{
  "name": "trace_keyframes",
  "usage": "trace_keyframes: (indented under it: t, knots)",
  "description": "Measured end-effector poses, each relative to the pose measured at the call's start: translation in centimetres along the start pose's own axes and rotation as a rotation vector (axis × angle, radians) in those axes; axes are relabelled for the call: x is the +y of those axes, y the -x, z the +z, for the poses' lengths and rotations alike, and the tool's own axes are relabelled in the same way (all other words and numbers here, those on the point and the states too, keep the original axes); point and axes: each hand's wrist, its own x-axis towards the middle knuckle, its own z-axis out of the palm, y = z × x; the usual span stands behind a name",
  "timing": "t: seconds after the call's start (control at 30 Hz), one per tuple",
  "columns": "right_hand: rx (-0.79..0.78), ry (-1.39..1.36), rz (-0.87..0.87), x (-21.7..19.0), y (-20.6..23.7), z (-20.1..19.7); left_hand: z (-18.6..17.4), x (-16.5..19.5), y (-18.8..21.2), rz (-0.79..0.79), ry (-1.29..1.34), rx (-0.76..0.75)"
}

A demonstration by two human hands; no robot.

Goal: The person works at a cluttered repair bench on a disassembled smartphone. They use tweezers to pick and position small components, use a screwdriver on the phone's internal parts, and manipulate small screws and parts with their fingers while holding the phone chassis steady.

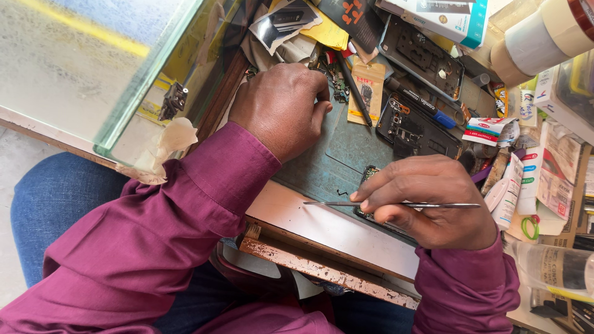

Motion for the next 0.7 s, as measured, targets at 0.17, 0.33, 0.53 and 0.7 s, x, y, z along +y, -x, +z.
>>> trace_keyframes:
  t: [0.17,0.33,0.53,0.7]
  knots:
    - [0.008,-0.019,-0.009,-0.11,-0.05,0.11,-0.02,0.05,0.02,0.005,0.007,0.013]
    - [-0.014,-0.022,-0.038,-0.11,-0.3,0.32,0.07,0.03,0.01,-0.003,-0.008,-0.004]
    - [-0.022,-0.005,-0.019,-0.03,-0.29,0.28,0.01,0.03,-0.01,-0.002,0.003,-0.004]
    - [0.028,0.0,-0.008,-0.03,0.09,0.15,-0.1,0.14,0.02,-0.006,0.015,-0.004]
